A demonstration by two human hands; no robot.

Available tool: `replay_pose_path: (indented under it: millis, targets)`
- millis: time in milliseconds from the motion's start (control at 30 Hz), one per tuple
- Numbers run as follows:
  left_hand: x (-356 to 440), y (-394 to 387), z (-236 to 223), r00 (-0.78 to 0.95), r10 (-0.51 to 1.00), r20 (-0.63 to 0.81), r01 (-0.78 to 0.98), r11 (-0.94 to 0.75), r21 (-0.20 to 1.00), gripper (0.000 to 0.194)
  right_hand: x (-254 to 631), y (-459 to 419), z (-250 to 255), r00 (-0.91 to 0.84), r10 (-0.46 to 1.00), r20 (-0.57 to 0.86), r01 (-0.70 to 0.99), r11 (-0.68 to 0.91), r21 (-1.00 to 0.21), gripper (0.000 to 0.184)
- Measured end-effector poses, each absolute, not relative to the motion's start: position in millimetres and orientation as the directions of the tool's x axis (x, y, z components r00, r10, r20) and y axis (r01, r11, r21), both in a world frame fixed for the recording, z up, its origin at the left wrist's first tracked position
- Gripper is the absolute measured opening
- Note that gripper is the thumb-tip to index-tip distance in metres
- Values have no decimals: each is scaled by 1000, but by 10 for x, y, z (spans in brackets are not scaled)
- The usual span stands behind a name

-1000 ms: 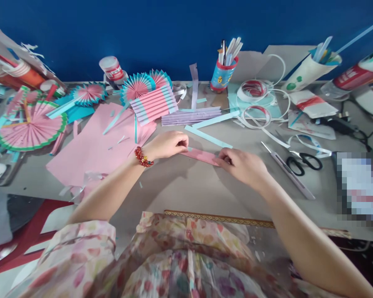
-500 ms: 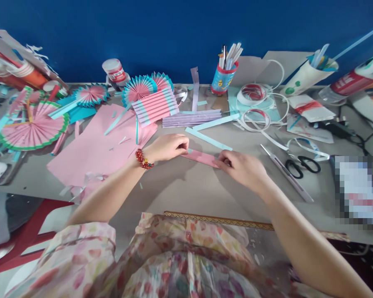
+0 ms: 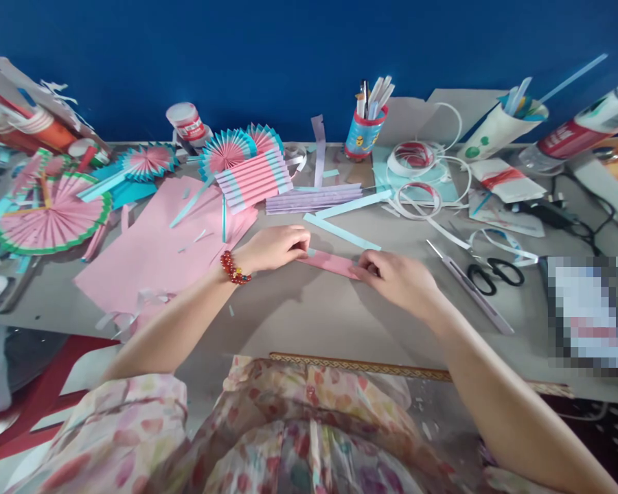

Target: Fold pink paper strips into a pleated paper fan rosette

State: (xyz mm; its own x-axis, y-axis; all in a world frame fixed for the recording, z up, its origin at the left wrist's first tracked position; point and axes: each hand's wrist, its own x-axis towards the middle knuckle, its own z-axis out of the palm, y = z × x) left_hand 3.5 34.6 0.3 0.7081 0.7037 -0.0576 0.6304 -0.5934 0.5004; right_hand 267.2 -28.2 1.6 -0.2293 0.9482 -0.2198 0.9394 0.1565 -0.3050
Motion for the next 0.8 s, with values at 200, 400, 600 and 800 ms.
replay_pose_path:
  millis: [200,400,600,800]
  targets:
    - [33,354,-1,711,702,-53,631,-602,489,12,2810,-210,52,-360,908,-213,844,221,-488,20]
    - [39,346,1,706,706,-50,638,-604,477,13,2853,-204,62,-414,892,-180,796,259,-548,19]
    - [39,344,-4,711,702,-43,633,-612,474,14,2828,-216,64,-420,890,-179,811,280,-513,16]
    - [47,347,4,709,703,-51,636,-606,478,14,2824,-232,48,-412,894,-174,822,283,-494,17]
